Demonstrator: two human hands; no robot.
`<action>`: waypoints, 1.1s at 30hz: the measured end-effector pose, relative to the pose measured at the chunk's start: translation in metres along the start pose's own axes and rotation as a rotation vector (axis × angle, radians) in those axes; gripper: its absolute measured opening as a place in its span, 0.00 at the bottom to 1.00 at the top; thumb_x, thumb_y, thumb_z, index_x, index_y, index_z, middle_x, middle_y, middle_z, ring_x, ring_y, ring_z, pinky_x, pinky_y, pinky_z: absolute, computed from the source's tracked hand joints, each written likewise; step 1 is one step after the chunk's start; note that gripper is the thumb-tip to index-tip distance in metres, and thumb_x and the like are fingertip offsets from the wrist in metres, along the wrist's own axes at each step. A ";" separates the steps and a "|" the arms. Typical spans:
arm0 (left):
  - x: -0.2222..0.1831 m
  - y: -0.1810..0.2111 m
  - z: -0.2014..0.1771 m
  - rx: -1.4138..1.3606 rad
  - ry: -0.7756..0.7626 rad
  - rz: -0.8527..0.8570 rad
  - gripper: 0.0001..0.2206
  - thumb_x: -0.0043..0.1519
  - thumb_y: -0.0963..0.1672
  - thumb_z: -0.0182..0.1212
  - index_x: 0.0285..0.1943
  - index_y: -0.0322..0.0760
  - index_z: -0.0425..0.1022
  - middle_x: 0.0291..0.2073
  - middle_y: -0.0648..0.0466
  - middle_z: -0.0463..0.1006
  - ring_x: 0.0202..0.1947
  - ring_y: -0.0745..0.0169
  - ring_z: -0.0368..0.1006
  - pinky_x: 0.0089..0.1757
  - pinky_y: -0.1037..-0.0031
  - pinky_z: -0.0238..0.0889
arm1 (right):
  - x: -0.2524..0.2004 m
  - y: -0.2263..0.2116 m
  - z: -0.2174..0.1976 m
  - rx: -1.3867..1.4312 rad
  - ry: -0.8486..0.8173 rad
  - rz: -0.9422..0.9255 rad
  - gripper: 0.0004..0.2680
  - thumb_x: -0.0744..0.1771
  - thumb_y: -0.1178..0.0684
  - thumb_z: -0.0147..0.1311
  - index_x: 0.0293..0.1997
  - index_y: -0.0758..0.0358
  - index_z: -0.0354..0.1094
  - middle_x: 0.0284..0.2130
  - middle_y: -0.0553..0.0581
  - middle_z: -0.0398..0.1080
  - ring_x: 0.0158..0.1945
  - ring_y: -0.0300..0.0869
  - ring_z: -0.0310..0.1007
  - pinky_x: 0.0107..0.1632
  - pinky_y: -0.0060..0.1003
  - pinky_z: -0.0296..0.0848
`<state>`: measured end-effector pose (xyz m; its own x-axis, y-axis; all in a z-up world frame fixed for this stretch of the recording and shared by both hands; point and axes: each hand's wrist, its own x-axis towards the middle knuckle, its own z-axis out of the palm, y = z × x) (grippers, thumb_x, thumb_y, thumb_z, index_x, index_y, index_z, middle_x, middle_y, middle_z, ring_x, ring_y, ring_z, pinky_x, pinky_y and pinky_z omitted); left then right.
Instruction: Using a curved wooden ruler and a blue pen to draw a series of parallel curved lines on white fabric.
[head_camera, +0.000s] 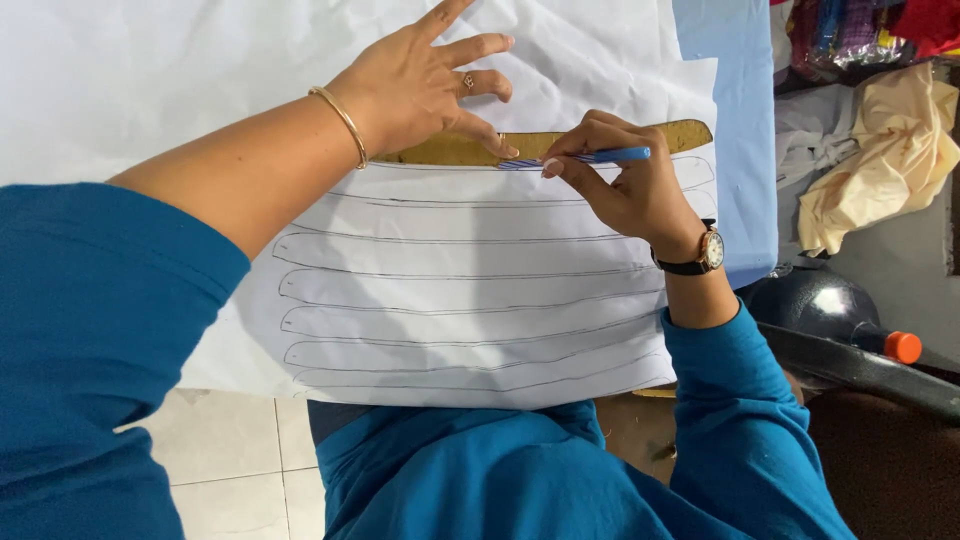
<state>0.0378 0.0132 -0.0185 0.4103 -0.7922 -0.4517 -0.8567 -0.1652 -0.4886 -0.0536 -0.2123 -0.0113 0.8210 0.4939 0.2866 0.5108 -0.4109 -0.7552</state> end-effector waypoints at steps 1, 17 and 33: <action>-0.001 -0.001 -0.001 0.004 0.007 0.004 0.46 0.52 0.46 0.58 0.63 0.92 0.21 0.68 0.73 0.39 0.72 0.55 0.26 0.59 0.47 0.17 | 0.000 0.000 0.000 -0.009 0.005 0.004 0.03 0.67 0.60 0.52 0.35 0.67 0.68 0.29 0.57 0.67 0.29 0.41 0.65 0.35 0.29 0.65; 0.007 0.000 0.007 0.054 -0.021 0.013 0.33 0.54 0.51 0.52 0.62 0.86 0.35 0.70 0.73 0.31 0.73 0.55 0.19 0.60 0.44 0.12 | 0.026 -0.010 0.042 0.064 -0.006 -0.080 0.02 0.67 0.58 0.52 0.39 0.64 0.69 0.31 0.57 0.70 0.23 0.38 0.57 0.30 0.29 0.60; 0.000 -0.002 -0.006 -0.092 0.003 0.037 0.22 0.57 0.54 0.39 0.59 0.84 0.40 0.69 0.70 0.39 0.73 0.54 0.23 0.61 0.46 0.12 | 0.033 -0.021 0.038 -0.121 0.016 -0.116 0.03 0.67 0.54 0.50 0.37 0.61 0.67 0.23 0.50 0.68 0.20 0.41 0.60 0.26 0.31 0.59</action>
<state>0.0372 0.0100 -0.0130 0.3774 -0.8004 -0.4658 -0.8963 -0.1893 -0.4010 -0.0468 -0.1578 -0.0085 0.7582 0.5315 0.3776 0.6284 -0.4415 -0.6405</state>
